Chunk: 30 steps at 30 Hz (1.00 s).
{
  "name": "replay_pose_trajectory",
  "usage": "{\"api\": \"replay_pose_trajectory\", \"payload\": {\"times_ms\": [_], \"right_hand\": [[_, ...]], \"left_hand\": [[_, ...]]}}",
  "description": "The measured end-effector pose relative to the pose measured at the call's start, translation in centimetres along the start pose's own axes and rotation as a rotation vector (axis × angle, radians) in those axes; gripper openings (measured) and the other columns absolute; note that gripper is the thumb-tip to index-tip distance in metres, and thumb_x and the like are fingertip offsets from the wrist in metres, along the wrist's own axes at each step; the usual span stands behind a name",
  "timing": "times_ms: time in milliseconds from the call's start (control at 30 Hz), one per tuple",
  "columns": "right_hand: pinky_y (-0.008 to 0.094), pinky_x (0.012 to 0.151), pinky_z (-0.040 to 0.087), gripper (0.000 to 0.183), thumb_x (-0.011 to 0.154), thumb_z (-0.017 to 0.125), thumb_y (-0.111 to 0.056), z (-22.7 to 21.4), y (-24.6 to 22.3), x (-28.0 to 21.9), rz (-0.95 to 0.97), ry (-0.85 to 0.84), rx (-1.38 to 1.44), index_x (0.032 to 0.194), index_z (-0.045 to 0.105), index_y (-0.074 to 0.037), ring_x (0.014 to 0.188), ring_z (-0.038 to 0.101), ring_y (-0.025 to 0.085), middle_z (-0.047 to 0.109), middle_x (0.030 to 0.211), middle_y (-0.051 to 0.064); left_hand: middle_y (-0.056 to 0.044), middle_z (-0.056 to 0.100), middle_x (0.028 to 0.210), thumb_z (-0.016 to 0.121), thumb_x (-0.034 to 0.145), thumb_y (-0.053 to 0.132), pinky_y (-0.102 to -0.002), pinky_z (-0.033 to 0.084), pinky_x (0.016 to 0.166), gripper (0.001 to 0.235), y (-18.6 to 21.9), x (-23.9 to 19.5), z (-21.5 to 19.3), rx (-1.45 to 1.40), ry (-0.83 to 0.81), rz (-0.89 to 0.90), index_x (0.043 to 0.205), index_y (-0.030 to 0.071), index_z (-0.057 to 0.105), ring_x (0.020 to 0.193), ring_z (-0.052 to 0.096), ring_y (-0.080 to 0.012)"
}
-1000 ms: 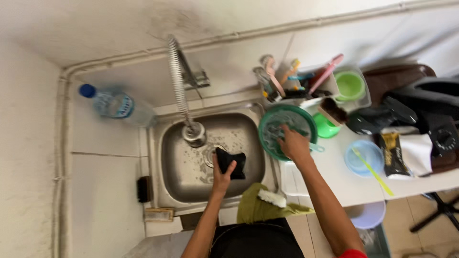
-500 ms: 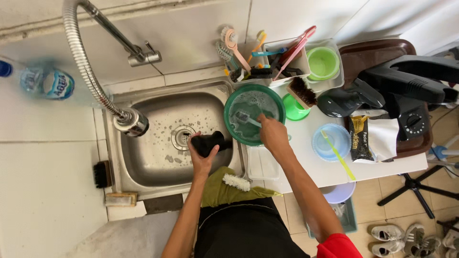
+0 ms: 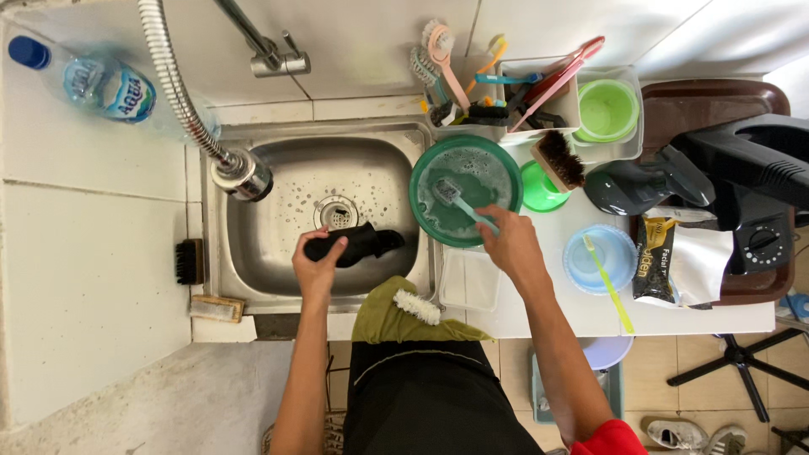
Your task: The person scrubs a black shoe with a brush and soapy water in a sink. They rinse the shoe under running water and then use a toothbrush to scrub the shoe's sole and sides.
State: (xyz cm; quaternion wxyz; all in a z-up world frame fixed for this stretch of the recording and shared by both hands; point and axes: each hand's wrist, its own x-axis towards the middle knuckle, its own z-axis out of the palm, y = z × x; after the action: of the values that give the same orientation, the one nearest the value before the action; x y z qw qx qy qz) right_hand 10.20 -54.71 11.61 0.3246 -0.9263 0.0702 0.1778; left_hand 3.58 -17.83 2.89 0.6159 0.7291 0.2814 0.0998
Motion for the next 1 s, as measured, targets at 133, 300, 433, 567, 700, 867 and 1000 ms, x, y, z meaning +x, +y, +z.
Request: {"api": "replay_pose_trajectory", "payload": {"times_ms": [133, 300, 433, 567, 700, 867, 1000], "right_hand": [[0.063, 0.094, 0.064, 0.026, 0.098, 0.079, -0.014, 3.2, 2.3, 1.6, -0.094, 0.105, 0.089, 0.123, 0.087, -0.015, 0.105, 0.078, 0.054, 0.083, 0.107, 0.027], [0.058, 0.09, 0.066, 0.026, 0.097, 0.079, -0.016, 6.8, 1.7, 1.0, -0.081, 0.22, 0.161, 0.122, 0.088, -0.017, 0.104, 0.08, 0.047, 0.085, 0.109, 0.02], [0.057, 0.09, 0.066, 0.024, 0.096, 0.081, -0.015, 7.6, 1.4, 0.6, -0.079, 0.282, 0.191, 0.119, 0.089, -0.014, 0.104, 0.078, 0.048, 0.084, 0.114, 0.021], [0.057, 0.089, 0.066, 0.023, 0.096, 0.084, -0.016, 8.0, 1.1, -0.8, -0.098, 0.422, 0.16, 0.117, 0.088, -0.012, 0.1, 0.078, 0.048, 0.084, 0.108, 0.02], [0.049, 0.081, 0.062, 0.018, 0.1, 0.09, -0.019, 7.4, 1.0, -2.3, -0.192, 0.57, 0.152, 0.117, 0.089, -0.016, 0.092, 0.08, 0.039, 0.083, 0.097, 0.016], [0.042, 0.088, 0.063, 0.018, 0.094, 0.093, -0.025, 9.2, -5.0, -4.4, -0.236, 0.422, 0.131, 0.112, 0.09, -0.025, 0.095, 0.08, 0.034, 0.084, 0.094, 0.008], [0.049, 0.091, 0.065, 0.02, 0.083, 0.092, -0.023, 19.8, -9.1, -0.8, -0.35, 0.081, 0.0, 0.103, 0.092, -0.021, 0.098, 0.082, 0.035, 0.088, 0.097, 0.006]], "left_hand": [[-0.015, 0.079, 0.133, 0.104, 0.085, 0.019, -0.045, 0.05, 0.113, 0.041, 0.7, 0.2, -0.6, -0.058, 0.03, -0.044, 0.106, 0.011, 0.07, 0.126, 0.074, -0.0257], [-0.013, 0.079, 0.123, 0.112, 0.072, 0.018, -0.038, 0.061, 0.098, 0.056, -0.4, 1.9, -2.1, -0.008, -0.122, -0.086, 0.116, 0.011, 0.078, 0.111, 0.075, -0.0206], [-0.008, 0.08, 0.111, 0.117, 0.06, 0.021, -0.03, 0.063, 0.085, 0.07, -1.4, 4.2, -4.9, 0.034, -0.126, -0.072, 0.121, 0.015, 0.082, 0.099, 0.075, -0.0132], [-0.014, 0.078, 0.123, 0.115, 0.05, 0.005, -0.035, 0.065, 0.087, 0.084, -1.7, 6.6, -8.5, -0.042, -0.352, -0.136, 0.128, 0.009, 0.082, 0.105, 0.072, -0.0192], [-0.019, 0.072, 0.149, 0.109, 0.069, 0.012, -0.065, 0.036, 0.13, 0.083, -1.2, 10.3, -12.8, 0.397, -0.683, -0.086, 0.146, 0.013, 0.078, 0.152, 0.055, -0.0471], [-0.017, 0.067, 0.157, 0.104, 0.071, 0.012, -0.06, 0.032, 0.135, 0.091, -11.5, 18.9, -15.9, 0.593, -0.874, 0.153, 0.155, 0.014, 0.068, 0.157, 0.051, -0.0424], [-0.018, 0.062, 0.158, 0.105, 0.067, 0.02, -0.06, 0.026, 0.139, 0.106, -17.6, 21.7, -16.0, 0.642, -0.99, 0.313, 0.163, 0.013, 0.059, 0.16, 0.043, -0.0448]]}}
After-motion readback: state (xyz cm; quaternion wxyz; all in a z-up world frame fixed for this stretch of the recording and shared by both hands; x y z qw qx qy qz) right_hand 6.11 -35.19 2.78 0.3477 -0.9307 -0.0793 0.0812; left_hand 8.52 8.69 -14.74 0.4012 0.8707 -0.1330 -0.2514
